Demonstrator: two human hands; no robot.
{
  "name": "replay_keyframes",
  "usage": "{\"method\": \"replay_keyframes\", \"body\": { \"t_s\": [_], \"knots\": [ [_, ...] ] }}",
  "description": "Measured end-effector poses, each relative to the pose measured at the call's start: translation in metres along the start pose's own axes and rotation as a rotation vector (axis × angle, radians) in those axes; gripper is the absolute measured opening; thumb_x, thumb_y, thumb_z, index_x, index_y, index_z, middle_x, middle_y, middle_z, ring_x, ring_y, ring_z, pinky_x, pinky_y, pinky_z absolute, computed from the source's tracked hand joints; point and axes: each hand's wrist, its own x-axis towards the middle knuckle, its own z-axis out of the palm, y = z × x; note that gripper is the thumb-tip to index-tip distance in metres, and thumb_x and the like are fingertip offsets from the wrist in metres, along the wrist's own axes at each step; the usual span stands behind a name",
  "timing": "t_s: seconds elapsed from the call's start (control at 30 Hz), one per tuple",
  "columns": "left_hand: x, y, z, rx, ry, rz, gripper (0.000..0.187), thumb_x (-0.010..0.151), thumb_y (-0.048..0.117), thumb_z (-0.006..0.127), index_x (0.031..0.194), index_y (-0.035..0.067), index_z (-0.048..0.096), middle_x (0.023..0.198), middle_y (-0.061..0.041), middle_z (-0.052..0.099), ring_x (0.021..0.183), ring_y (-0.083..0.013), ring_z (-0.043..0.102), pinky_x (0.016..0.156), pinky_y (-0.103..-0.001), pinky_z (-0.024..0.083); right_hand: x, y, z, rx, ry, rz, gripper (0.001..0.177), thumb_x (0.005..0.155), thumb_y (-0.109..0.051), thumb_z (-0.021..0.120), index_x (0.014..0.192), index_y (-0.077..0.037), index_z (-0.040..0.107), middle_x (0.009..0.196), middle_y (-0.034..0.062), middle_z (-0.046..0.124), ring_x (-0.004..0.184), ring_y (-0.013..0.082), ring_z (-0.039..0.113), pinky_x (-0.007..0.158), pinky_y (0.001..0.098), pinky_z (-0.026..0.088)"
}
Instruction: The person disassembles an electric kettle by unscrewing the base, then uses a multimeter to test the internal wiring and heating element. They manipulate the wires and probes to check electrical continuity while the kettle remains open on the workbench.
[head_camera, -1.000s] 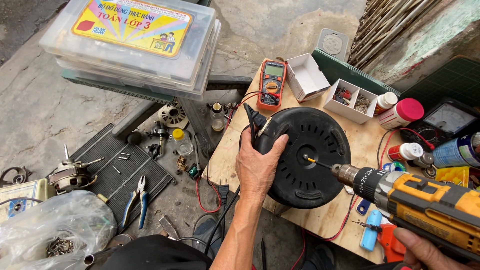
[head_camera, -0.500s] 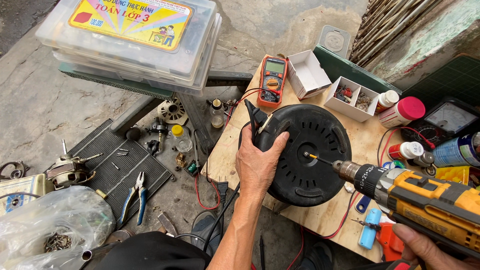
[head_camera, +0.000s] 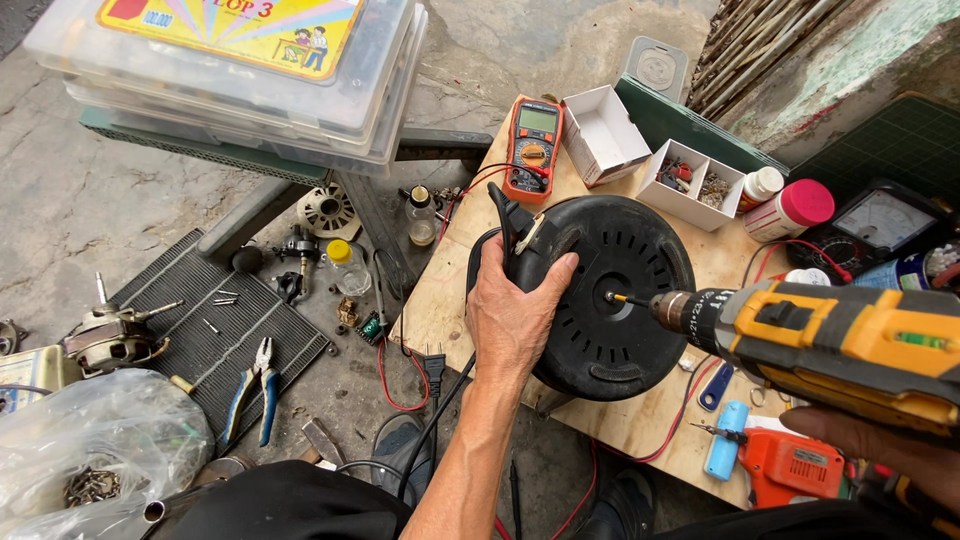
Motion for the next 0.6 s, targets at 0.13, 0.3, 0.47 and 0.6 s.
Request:
{"method": "replay_keyframes", "body": {
  "t_s": [0.13,0.3,0.47,0.6],
  "knots": [
    [0.000,0.000,-0.002,-0.011,-0.027,-0.014,0.084,0.075,0.069,0.075,0.147,0.026,0.061,0.130,0.001,0.082,0.122,-0.0292,0.076,0.104,-0.045,0.054,0.008,-0.005,-0.011,-0.062,-0.007,-0.147,0.065,0.082,0.013,0.089,0.143,-0.008,0.088,0.110,0.0187,0.074,0.099,0.0310,0.058,0.085,0.0500,0.049],
    [0.002,-0.005,-0.003,0.004,-0.028,-0.014,0.081,0.075,0.070,0.073,0.142,0.026,0.062,0.130,-0.001,0.082,0.122,-0.0326,0.075,0.103,-0.048,0.054,0.006,0.002,-0.003,-0.026,0.040,-0.234,0.018,0.090,-0.001,0.092,0.098,0.014,0.098,0.051,0.0287,0.038,0.044,0.0373,0.036,0.046,0.0477,0.029],
    [0.007,-0.015,0.006,0.019,-0.007,0.021,0.095,0.075,0.072,0.074,0.154,0.020,0.057,0.145,-0.012,0.075,0.132,-0.0362,0.070,0.109,-0.050,0.051,-0.013,-0.017,0.004,-0.048,0.024,-0.424,0.065,0.083,-0.003,0.085,0.148,-0.012,0.084,0.043,0.0223,0.037,0.037,0.0311,0.036,0.037,0.0437,0.032],
    [0.006,-0.014,0.007,0.007,-0.003,0.039,0.095,0.076,0.071,0.075,0.154,0.019,0.057,0.145,-0.013,0.075,0.131,-0.0373,0.070,0.109,-0.051,0.051,-0.027,-0.036,0.001,-0.183,0.033,-0.425,0.047,0.082,-0.007,0.092,0.129,-0.012,0.096,0.040,0.0274,0.045,0.034,0.0343,0.041,0.039,0.0451,0.039]
  ]
}}
